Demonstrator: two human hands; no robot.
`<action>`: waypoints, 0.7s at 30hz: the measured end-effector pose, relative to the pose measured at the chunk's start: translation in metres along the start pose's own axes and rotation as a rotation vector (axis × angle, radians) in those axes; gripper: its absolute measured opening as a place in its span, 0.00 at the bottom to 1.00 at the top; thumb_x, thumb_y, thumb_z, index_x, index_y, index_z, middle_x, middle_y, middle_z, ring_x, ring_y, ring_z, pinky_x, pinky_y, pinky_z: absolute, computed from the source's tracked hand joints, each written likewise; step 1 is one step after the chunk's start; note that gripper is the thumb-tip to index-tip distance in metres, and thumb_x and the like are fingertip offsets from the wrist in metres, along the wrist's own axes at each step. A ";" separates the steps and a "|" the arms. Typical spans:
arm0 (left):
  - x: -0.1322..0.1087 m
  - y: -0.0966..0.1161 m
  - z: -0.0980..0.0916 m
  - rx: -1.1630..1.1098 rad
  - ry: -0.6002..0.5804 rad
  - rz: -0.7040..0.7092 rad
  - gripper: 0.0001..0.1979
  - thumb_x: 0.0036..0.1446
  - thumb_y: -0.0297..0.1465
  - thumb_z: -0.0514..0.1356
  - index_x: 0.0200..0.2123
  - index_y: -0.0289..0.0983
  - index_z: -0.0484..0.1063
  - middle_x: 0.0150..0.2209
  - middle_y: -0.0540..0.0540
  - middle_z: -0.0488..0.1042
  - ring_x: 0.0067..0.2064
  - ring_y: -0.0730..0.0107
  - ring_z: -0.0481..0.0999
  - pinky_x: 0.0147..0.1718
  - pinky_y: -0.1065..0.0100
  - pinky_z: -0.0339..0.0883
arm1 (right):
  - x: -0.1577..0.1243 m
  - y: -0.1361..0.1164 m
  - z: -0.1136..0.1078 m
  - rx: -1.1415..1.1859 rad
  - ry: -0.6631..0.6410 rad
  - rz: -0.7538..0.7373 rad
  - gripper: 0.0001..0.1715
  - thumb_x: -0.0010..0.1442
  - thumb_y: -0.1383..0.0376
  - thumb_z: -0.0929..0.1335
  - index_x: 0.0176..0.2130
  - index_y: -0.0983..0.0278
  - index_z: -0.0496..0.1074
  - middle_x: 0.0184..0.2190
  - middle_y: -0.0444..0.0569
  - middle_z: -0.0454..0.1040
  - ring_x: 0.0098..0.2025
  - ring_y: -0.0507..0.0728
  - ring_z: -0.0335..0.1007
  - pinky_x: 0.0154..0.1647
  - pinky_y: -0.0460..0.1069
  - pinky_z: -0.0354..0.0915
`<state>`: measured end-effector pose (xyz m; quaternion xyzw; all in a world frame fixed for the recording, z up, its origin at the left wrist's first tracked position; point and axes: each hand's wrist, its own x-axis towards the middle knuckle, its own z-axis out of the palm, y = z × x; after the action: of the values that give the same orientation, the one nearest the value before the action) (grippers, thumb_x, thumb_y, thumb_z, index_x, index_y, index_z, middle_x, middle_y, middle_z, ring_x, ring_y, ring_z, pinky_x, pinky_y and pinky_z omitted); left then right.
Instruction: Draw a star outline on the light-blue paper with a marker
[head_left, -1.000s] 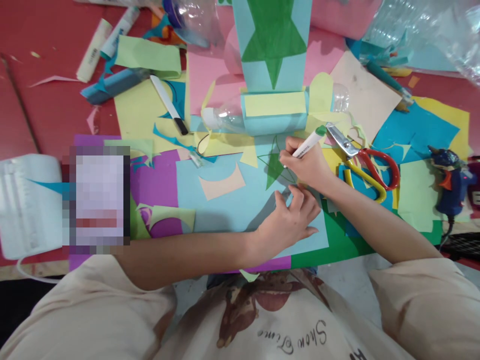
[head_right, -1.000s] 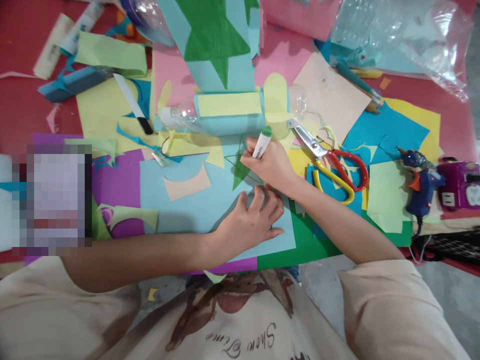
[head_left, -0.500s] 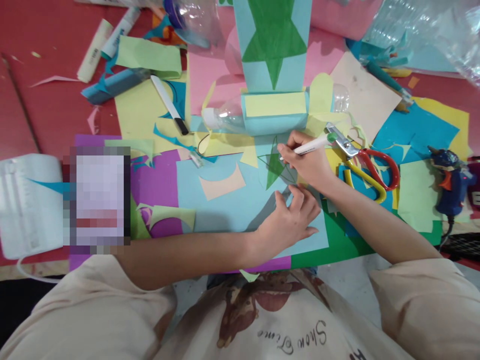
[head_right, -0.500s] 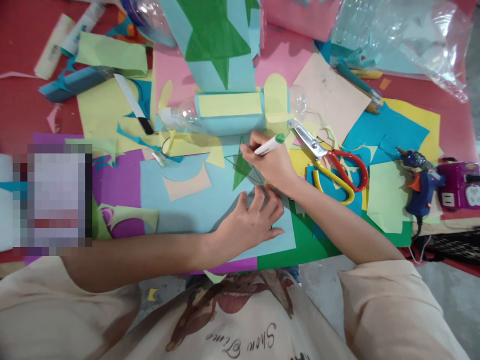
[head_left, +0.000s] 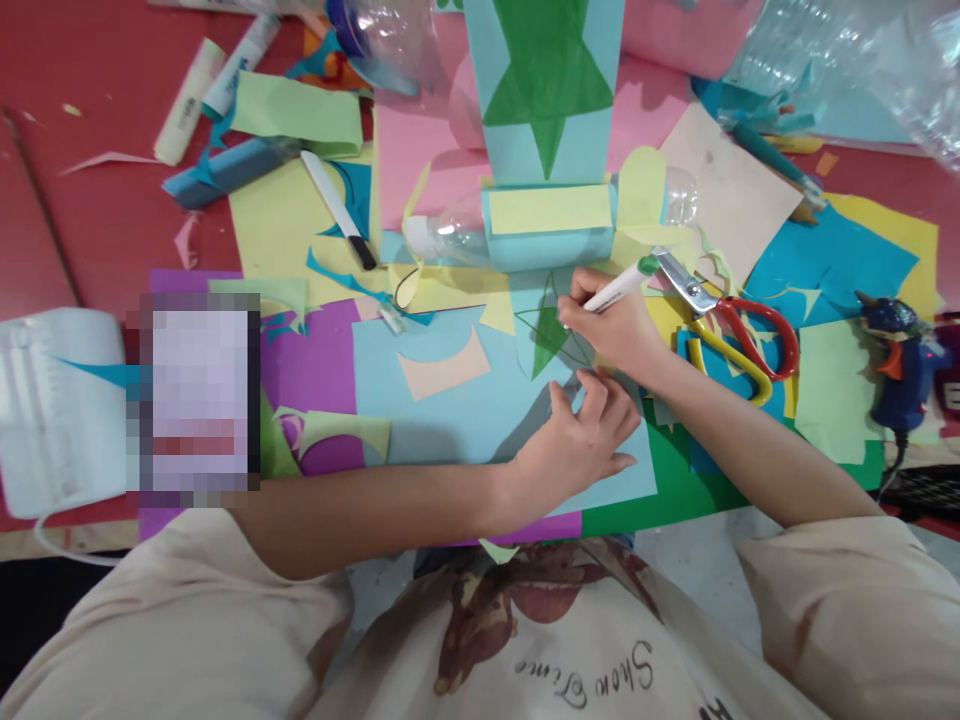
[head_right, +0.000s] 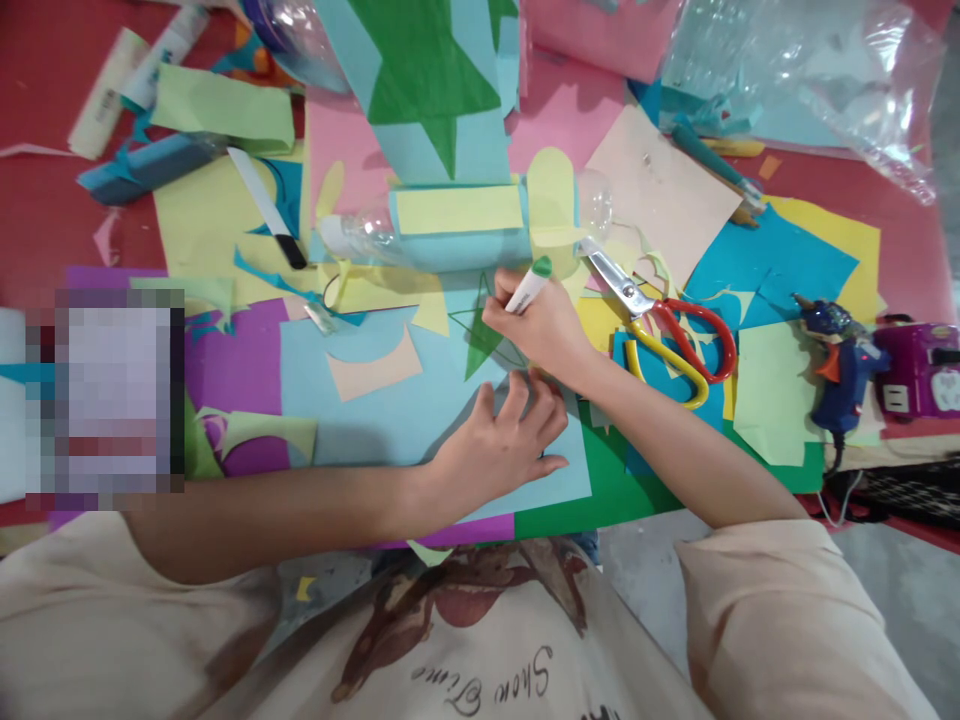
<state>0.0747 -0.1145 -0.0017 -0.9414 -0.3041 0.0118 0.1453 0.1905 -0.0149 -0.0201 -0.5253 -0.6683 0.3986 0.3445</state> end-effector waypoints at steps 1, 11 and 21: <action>0.000 0.000 0.000 0.002 0.002 0.001 0.26 0.66 0.44 0.42 0.53 0.32 0.67 0.49 0.35 0.70 0.49 0.53 0.70 0.38 0.58 0.74 | 0.000 0.000 0.000 -0.009 -0.005 0.004 0.20 0.51 0.69 0.64 0.20 0.61 0.47 0.17 0.37 0.45 0.23 0.47 0.42 0.23 0.47 0.44; 0.000 0.001 0.000 -0.014 -0.019 -0.001 0.26 0.66 0.44 0.43 0.53 0.32 0.67 0.50 0.34 0.69 0.49 0.52 0.69 0.38 0.57 0.73 | -0.001 0.002 0.002 0.089 0.049 0.003 0.18 0.56 0.64 0.65 0.21 0.61 0.52 0.18 0.38 0.52 0.22 0.47 0.49 0.24 0.47 0.50; 0.000 0.000 -0.002 -0.028 -0.033 0.002 0.25 0.66 0.43 0.43 0.53 0.33 0.67 0.51 0.34 0.69 0.49 0.52 0.69 0.39 0.57 0.73 | 0.000 0.000 0.001 0.044 0.013 -0.002 0.20 0.57 0.62 0.67 0.22 0.61 0.53 0.18 0.38 0.55 0.23 0.48 0.49 0.25 0.47 0.50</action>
<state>0.0752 -0.1150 0.0000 -0.9433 -0.3057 0.0232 0.1272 0.1900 -0.0153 -0.0202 -0.5194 -0.6576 0.4097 0.3606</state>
